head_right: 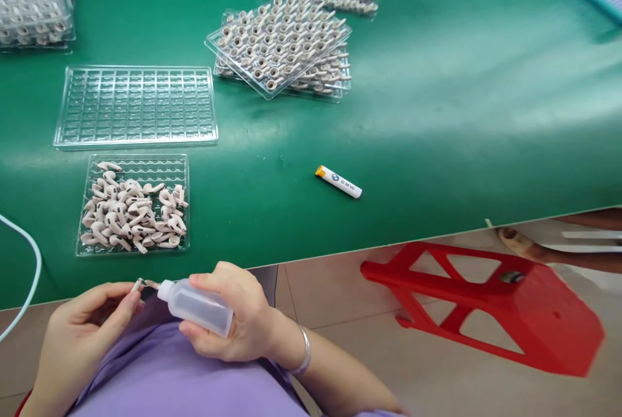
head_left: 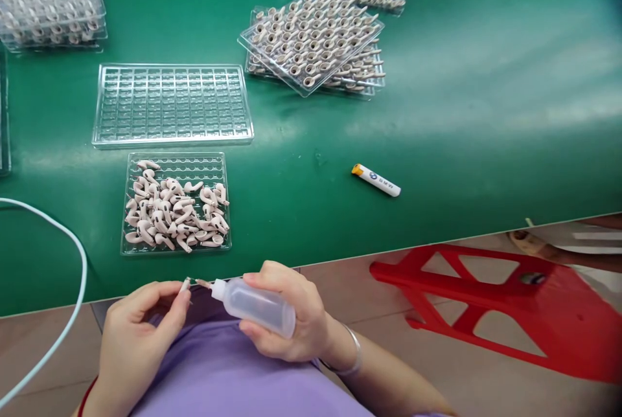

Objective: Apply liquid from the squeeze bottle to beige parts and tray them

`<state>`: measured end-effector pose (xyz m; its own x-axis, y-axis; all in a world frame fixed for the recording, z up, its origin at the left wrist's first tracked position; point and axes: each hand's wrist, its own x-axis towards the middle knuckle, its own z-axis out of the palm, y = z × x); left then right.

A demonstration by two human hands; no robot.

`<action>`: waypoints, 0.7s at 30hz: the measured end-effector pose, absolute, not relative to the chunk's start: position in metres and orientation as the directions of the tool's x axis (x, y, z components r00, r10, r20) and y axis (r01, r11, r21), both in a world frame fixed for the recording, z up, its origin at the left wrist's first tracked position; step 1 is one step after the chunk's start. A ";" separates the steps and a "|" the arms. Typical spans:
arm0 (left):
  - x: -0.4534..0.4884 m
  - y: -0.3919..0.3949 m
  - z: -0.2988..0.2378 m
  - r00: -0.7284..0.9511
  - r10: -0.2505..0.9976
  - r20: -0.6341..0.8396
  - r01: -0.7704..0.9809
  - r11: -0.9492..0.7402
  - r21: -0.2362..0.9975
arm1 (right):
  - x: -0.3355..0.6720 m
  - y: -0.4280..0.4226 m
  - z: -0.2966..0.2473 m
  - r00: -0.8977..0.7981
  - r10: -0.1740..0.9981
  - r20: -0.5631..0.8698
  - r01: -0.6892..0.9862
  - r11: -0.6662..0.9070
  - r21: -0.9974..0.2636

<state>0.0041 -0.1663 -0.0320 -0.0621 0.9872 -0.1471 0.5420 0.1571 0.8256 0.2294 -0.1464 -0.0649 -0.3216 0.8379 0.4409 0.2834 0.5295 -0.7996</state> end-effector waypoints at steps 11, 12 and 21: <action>-0.008 -0.161 -0.048 0.372 0.765 0.526 0.829 -0.529 0.182 | 0.227 -0.144 -0.063 -0.331 0.802 0.497 0.279 0.586 -0.761; -0.007 -0.160 -0.047 0.377 0.758 0.533 0.825 -0.536 0.179 | 0.227 -0.144 -0.063 -0.331 0.800 0.501 0.282 0.591 -0.756; -0.007 -0.161 -0.046 0.378 0.759 0.531 0.814 -0.546 0.201 | 0.225 -0.145 -0.064 -0.341 0.795 0.501 0.314 0.599 -0.736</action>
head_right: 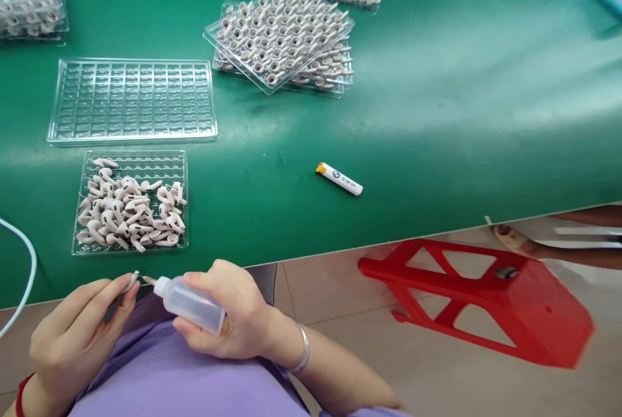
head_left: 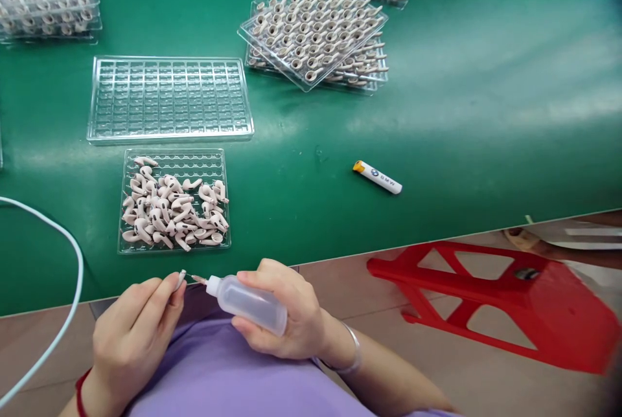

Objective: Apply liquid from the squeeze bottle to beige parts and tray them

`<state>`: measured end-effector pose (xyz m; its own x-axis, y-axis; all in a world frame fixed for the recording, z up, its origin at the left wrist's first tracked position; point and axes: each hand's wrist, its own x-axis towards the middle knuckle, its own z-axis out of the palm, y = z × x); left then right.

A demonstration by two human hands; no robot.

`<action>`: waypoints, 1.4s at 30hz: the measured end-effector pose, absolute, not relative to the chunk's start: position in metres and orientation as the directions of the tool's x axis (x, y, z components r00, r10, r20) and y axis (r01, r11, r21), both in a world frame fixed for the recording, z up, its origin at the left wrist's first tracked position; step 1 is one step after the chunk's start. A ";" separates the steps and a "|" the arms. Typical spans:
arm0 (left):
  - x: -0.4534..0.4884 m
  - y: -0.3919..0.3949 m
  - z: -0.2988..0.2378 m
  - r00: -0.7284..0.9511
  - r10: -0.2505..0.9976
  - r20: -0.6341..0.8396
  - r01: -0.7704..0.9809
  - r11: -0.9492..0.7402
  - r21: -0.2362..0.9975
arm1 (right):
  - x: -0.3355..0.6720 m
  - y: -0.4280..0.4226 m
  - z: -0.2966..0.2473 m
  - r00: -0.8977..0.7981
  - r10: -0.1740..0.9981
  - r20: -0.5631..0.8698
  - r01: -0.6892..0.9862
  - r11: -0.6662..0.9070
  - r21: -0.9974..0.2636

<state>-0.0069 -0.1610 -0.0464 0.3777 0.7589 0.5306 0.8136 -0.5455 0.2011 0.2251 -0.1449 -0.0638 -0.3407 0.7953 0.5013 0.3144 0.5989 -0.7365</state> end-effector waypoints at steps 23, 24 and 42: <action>-0.002 -0.188 -0.051 0.008 0.998 -0.066 0.532 0.052 0.845 | 0.224 -0.154 -0.062 -0.305 0.897 0.321 0.184 0.387 -0.904; 0.000 -0.189 -0.053 -0.012 0.969 -0.248 0.408 0.231 0.883 | 0.221 -0.154 -0.063 -0.321 0.879 0.353 0.188 0.424 -0.886; 0.020 -0.177 -0.065 0.077 0.702 -0.708 -0.162 0.710 0.685 | 0.197 -0.156 -0.082 -0.298 0.796 0.527 0.428 0.605 -0.672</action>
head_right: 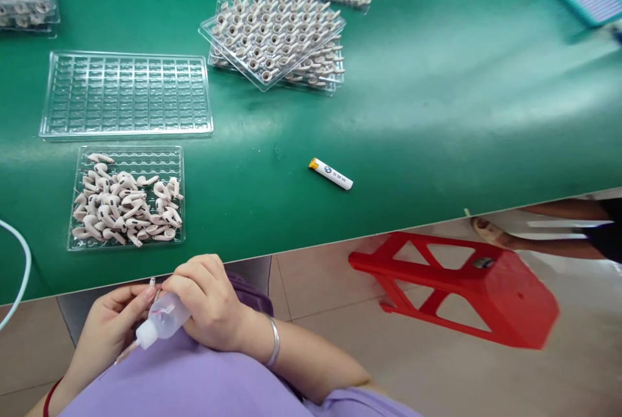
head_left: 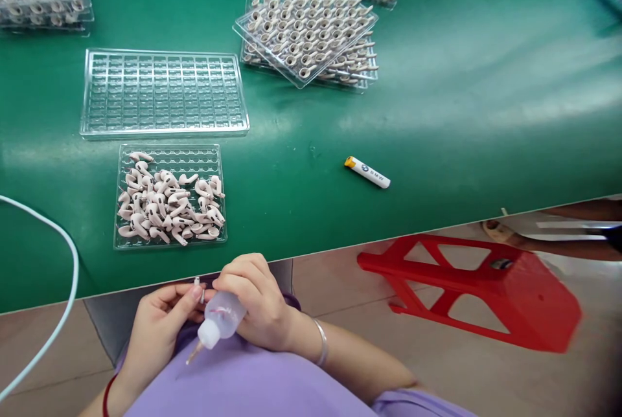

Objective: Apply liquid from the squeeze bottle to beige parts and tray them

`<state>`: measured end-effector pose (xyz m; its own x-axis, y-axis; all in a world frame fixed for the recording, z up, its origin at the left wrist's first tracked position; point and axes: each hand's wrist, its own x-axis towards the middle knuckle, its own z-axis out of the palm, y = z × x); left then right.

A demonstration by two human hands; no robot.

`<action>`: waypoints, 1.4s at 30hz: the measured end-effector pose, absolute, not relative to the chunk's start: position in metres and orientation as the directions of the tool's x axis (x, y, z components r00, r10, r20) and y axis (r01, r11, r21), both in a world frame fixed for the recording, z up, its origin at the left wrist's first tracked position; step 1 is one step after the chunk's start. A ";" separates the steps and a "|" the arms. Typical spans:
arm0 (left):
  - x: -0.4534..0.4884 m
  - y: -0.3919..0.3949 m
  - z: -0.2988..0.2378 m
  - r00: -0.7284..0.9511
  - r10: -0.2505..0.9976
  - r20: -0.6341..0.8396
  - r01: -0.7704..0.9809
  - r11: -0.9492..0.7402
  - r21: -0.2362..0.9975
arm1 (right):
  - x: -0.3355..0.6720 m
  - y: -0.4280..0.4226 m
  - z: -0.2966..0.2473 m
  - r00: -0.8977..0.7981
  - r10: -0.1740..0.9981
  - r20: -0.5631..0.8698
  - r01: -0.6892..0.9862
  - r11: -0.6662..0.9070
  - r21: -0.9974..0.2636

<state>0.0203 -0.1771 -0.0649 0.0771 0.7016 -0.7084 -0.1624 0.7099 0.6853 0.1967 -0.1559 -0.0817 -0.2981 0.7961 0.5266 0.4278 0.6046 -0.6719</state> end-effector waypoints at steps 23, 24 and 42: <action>0.021 -0.173 -0.059 0.060 0.725 -0.686 -0.079 0.688 0.721 | 0.193 -0.157 -0.083 -0.264 0.813 0.520 0.439 0.581 -0.686; 0.021 -0.173 -0.058 0.058 0.727 -0.684 -0.078 0.687 0.723 | 0.194 -0.156 -0.082 -0.269 0.814 0.515 0.442 0.580 -0.684; 0.017 -0.164 -0.026 0.268 0.957 0.110 0.410 -0.217 0.886 | 0.210 -0.153 -0.048 -0.354 0.928 0.117 0.020 0.133 -0.991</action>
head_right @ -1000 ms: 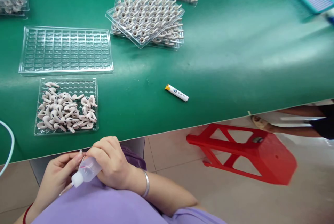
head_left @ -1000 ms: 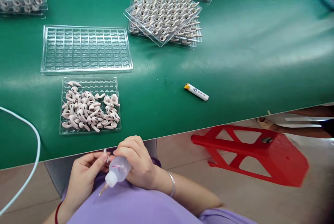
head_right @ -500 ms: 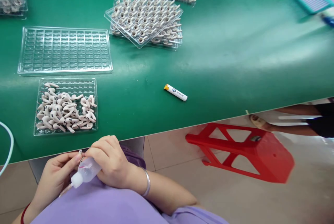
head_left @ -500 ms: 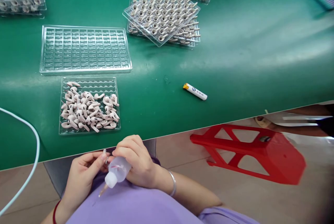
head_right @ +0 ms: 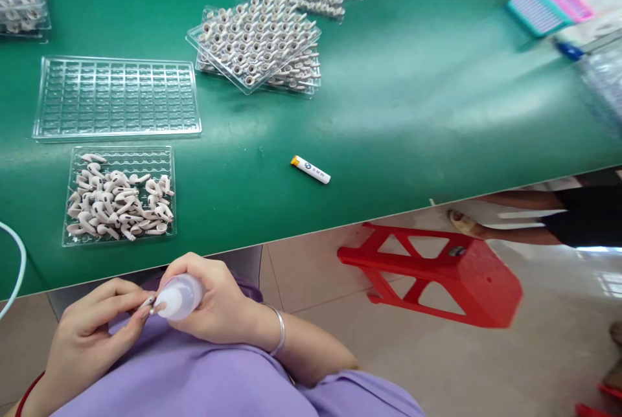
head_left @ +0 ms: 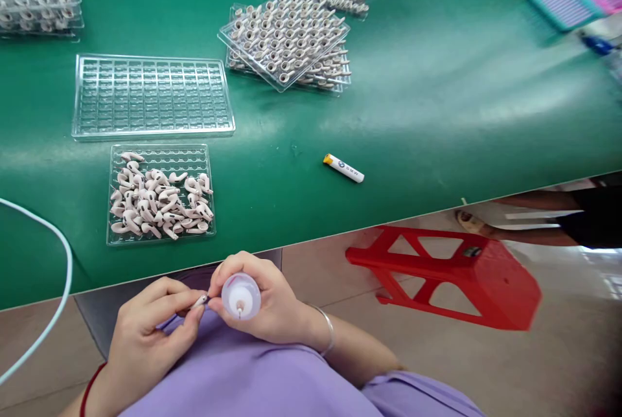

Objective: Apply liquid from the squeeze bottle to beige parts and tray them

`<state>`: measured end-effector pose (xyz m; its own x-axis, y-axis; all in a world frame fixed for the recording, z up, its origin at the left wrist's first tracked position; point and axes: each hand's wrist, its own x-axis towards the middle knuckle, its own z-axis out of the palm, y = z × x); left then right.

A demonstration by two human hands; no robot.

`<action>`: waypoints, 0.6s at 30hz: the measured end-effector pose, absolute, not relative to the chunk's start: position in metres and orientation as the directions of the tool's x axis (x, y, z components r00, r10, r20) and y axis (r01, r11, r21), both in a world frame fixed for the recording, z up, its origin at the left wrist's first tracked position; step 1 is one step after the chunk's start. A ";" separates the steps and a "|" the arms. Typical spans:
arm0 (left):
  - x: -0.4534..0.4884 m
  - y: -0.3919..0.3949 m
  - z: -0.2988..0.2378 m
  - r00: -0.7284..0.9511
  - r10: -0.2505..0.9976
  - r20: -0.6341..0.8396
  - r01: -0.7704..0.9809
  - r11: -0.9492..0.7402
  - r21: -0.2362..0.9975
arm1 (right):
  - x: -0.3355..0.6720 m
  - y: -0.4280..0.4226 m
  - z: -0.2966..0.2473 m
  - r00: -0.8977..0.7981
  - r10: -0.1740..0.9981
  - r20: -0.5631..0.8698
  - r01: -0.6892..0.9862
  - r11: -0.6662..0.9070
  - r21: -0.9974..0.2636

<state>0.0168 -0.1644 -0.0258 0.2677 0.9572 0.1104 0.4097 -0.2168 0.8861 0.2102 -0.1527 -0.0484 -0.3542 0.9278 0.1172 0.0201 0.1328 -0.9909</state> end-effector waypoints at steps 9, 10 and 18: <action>0.014 -0.165 -0.023 0.350 0.921 0.169 0.371 -0.302 0.878 | 0.209 -0.153 -0.047 -0.374 0.913 0.164 -0.076 0.146 -0.986; 0.014 -0.165 -0.023 0.353 0.920 0.172 0.362 -0.304 0.881 | 0.209 -0.153 -0.048 -0.374 0.911 0.171 -0.090 0.148 -0.985; 0.014 -0.167 -0.024 0.370 0.912 0.176 0.297 -0.295 0.908 | 0.208 -0.157 -0.048 -0.358 0.916 0.180 -0.154 0.132 -0.979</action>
